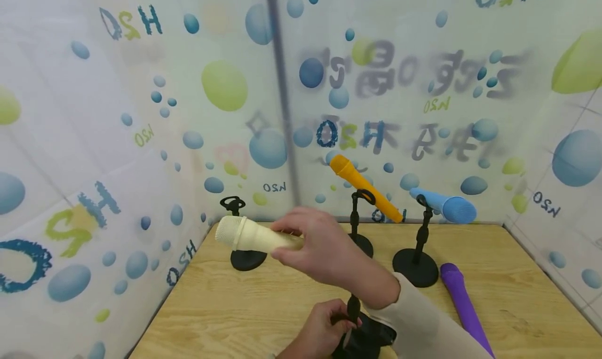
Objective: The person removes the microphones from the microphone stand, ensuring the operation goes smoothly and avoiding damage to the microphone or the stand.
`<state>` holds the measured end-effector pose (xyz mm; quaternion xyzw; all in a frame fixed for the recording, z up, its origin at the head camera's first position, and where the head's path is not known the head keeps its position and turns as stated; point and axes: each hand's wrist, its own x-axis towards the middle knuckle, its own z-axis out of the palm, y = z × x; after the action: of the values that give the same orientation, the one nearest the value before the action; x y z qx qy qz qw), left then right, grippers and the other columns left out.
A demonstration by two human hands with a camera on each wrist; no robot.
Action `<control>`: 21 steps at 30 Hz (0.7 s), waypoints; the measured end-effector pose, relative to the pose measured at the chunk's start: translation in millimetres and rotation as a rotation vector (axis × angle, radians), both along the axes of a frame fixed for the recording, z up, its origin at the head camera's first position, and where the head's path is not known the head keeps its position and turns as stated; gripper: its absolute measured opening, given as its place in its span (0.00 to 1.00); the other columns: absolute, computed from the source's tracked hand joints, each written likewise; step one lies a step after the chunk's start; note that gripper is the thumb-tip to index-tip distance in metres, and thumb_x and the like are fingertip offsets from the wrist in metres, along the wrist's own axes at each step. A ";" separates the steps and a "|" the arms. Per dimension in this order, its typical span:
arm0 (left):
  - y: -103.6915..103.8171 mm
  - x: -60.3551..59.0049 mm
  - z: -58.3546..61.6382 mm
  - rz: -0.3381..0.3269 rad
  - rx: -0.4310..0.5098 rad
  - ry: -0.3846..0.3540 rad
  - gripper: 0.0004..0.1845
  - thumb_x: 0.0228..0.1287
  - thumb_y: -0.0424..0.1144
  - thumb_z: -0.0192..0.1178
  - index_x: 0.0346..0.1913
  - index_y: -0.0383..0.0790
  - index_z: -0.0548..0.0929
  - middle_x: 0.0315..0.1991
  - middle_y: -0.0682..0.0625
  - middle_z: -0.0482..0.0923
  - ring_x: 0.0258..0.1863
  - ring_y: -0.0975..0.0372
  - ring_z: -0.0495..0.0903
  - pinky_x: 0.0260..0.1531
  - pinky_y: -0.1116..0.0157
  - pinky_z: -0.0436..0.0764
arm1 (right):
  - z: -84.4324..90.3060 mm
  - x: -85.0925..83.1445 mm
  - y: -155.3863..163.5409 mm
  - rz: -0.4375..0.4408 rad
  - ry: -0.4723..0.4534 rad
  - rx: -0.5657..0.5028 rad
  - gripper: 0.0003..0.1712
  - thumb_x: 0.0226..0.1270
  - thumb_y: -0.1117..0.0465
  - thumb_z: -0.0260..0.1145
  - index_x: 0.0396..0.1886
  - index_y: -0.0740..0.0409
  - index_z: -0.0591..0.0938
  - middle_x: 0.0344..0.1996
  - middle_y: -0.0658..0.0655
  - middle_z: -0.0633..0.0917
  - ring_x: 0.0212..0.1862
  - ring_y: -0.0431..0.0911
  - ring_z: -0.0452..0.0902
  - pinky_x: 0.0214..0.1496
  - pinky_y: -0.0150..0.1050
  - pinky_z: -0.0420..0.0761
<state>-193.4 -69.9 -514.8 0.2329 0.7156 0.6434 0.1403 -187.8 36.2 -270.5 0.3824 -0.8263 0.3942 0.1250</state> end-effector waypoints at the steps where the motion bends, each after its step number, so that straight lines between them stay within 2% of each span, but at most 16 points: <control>1: -0.2 -0.2 0.2 -0.007 0.001 -0.001 0.07 0.72 0.21 0.60 0.45 0.28 0.87 0.47 0.31 0.90 0.36 0.73 0.86 0.38 0.75 0.81 | 0.6 0.5 -1.4 -0.003 0.008 0.008 0.17 0.66 0.62 0.80 0.53 0.58 0.91 0.49 0.53 0.91 0.47 0.41 0.85 0.51 0.32 0.84; 6: -0.1 -0.6 2.2 -0.019 -0.010 0.001 0.08 0.72 0.20 0.59 0.45 0.28 0.87 0.47 0.31 0.90 0.38 0.72 0.86 0.42 0.75 0.82 | 5.8 4.0 -4.9 -0.009 0.064 0.009 0.17 0.66 0.63 0.80 0.54 0.59 0.90 0.51 0.54 0.91 0.47 0.43 0.85 0.48 0.32 0.84; 9: 0.2 -1.0 3.1 -0.008 -0.028 0.009 0.08 0.73 0.21 0.60 0.45 0.31 0.87 0.46 0.34 0.91 0.44 0.71 0.88 0.48 0.75 0.82 | 11.1 7.1 -4.0 -0.010 0.099 -0.003 0.18 0.66 0.63 0.80 0.54 0.59 0.90 0.52 0.54 0.90 0.46 0.43 0.84 0.47 0.32 0.84; 15: 0.9 -1.5 3.2 -0.003 -0.032 -0.013 0.05 0.74 0.23 0.63 0.45 0.31 0.87 0.47 0.37 0.91 0.46 0.71 0.88 0.46 0.75 0.81 | 18.6 13.5 1.9 -0.029 0.174 0.013 0.18 0.66 0.62 0.80 0.54 0.58 0.90 0.53 0.53 0.90 0.45 0.43 0.84 0.47 0.32 0.85; 21: -0.3 0.7 1.3 0.014 -0.022 -0.001 0.03 0.73 0.26 0.65 0.43 0.32 0.88 0.46 0.42 0.93 0.45 0.71 0.89 0.46 0.75 0.83 | 16.0 16.8 17.4 -0.081 0.179 0.020 0.19 0.64 0.62 0.82 0.54 0.57 0.91 0.53 0.52 0.90 0.47 0.43 0.86 0.48 0.34 0.87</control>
<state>-192.7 -70.2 -513.4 0.2261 0.7241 0.6367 0.1385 -171.0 53.6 -254.5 0.3836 -0.8304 0.3449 0.2105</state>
